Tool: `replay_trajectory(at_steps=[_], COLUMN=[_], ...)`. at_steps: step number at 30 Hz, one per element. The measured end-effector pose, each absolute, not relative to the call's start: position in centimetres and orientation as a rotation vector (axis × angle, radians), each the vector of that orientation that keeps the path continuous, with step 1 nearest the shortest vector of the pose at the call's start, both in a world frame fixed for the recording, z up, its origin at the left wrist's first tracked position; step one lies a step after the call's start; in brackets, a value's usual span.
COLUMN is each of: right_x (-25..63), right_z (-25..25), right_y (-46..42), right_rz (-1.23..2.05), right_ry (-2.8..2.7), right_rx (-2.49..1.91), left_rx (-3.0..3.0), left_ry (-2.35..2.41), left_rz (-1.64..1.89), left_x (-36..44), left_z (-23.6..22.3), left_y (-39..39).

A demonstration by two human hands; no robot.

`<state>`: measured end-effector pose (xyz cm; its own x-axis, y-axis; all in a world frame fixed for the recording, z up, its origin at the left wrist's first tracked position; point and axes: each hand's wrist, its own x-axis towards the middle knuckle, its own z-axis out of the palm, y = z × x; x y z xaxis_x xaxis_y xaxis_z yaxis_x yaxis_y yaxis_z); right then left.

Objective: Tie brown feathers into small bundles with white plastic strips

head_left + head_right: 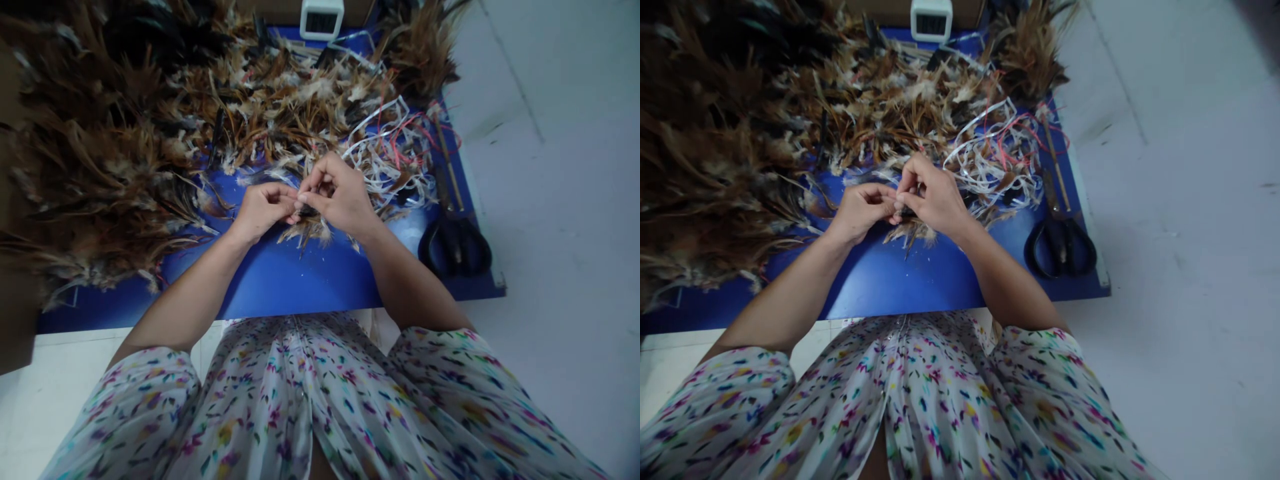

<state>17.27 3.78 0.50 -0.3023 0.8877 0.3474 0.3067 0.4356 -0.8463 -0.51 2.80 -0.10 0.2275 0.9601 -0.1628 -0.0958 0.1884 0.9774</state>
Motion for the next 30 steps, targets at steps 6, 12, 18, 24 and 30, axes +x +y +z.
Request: replay_trajectory(at_steps=[6,12,18,24,30], right_x=[16.6,16.3,17.6,18.6,18.7], right_z=[0.7,0.6,1.1,1.2,1.4], right_y=[3.3,3.3,4.3,4.6,4.7], right_rz=[0.907,0.868,0.887,0.827,0.761], right_ry=[-1.784,-1.770,-1.846,-2.118,-2.196], right_rx=[-1.030,-1.031,-0.933,-0.867,-0.844], left_rx=[1.101,1.126,1.113,1.156,1.164], left_ry=[1.059,1.067,0.956,0.923,0.893], left_rz=[0.979,1.015,1.075,1.090,1.097], left_x=[0.0,-0.1,-0.3,-0.3,-0.3], left_z=[0.1,-0.1,-0.2,-0.2,-0.3], left_y=[2.6,2.6,2.7,2.8,2.7])
